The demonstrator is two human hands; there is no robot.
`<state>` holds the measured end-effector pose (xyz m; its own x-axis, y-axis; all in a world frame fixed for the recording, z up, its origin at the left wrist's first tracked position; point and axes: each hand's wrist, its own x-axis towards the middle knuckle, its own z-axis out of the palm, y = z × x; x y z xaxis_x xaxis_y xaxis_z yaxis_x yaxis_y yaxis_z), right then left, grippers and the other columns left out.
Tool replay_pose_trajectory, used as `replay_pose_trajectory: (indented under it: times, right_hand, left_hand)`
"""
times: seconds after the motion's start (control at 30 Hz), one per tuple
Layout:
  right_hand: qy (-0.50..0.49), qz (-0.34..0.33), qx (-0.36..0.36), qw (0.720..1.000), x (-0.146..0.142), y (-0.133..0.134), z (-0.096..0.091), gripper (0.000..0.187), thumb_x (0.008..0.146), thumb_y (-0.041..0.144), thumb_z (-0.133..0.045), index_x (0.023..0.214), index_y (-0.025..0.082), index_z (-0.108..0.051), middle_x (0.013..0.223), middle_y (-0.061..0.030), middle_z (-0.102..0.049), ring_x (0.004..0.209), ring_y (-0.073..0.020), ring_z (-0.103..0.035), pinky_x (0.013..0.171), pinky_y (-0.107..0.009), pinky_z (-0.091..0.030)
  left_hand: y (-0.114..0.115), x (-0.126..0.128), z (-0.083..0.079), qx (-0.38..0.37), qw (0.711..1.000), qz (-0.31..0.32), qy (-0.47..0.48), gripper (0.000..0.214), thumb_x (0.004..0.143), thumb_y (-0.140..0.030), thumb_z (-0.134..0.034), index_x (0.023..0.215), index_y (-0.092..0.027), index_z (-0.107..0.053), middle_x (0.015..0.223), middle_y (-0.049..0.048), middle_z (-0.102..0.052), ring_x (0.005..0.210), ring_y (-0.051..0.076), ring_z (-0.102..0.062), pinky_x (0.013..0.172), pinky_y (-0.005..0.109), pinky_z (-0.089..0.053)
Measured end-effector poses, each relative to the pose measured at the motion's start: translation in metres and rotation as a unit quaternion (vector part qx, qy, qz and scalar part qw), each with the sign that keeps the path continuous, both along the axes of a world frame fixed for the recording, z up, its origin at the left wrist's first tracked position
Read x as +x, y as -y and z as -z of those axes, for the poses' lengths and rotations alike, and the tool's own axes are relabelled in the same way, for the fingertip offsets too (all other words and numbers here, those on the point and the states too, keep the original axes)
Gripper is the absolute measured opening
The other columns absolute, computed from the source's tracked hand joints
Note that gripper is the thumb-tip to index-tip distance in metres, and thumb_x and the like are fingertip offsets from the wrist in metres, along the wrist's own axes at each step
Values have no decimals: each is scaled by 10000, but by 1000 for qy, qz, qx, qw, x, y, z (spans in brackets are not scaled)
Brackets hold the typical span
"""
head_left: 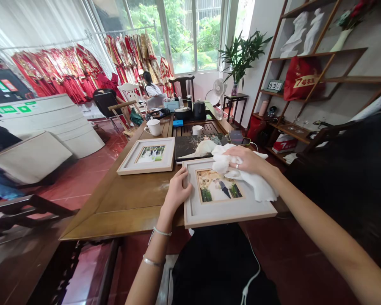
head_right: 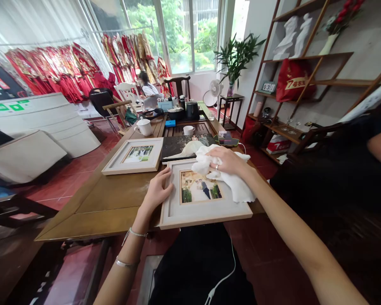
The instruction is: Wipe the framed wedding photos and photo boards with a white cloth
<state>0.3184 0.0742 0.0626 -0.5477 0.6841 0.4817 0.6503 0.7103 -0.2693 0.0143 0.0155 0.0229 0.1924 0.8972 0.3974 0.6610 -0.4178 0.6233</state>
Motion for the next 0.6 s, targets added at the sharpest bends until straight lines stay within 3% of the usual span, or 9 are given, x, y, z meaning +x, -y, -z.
replay_pose_trajectory:
  times: [0.1,0.2,0.4,0.5,0.6]
  right_hand:
    - [1,-15,-7,1000,-9,-11,7,295,816,325,-596,1061,193,-695,1094,-95,-702,1062,-281,-609,949,-467,-461]
    - [9,-63,-33,997,-17,-3,13,254,785,308,-643,1003,196,-710,1079,-91,-708,1027,-277,-622,916,-457,-471]
    - [28,-178,-116,977,-21,68,-3,241,792,284,-665,1024,241,-713,1121,-86,-686,1087,-257,-596,971,-452,-432]
    - [44,-174,-131,975,-12,103,-15,318,775,249,-658,1084,306,-702,1208,-68,-646,1161,-278,-561,1020,-497,-400]
    - [32,-122,-114,985,3,114,-16,384,760,223,-654,1112,370,-697,1276,-35,-617,1214,-315,-530,1038,-518,-394]
  left_hand:
    - [0,-1,2,12,1000,4,-7,439,746,-153,-557,1171,-95,-655,1371,169,-558,1292,310,-512,1109,464,-407]
    - [-1,-2,3,22,1000,3,-9,441,752,-156,-555,1179,-105,-651,1350,160,-580,1289,301,-517,1107,473,-411]
    - [-1,-1,7,22,1000,-11,-15,452,760,-154,-549,1200,-102,-638,1360,163,-570,1289,290,-520,1114,469,-405]
    - [-1,-1,11,26,999,-12,-15,456,752,-137,-552,1199,-120,-641,1362,146,-574,1299,282,-510,1118,460,-402]
    - [-2,-1,12,30,999,-8,-15,462,748,-131,-553,1202,-124,-640,1362,141,-574,1304,284,-505,1119,464,-399]
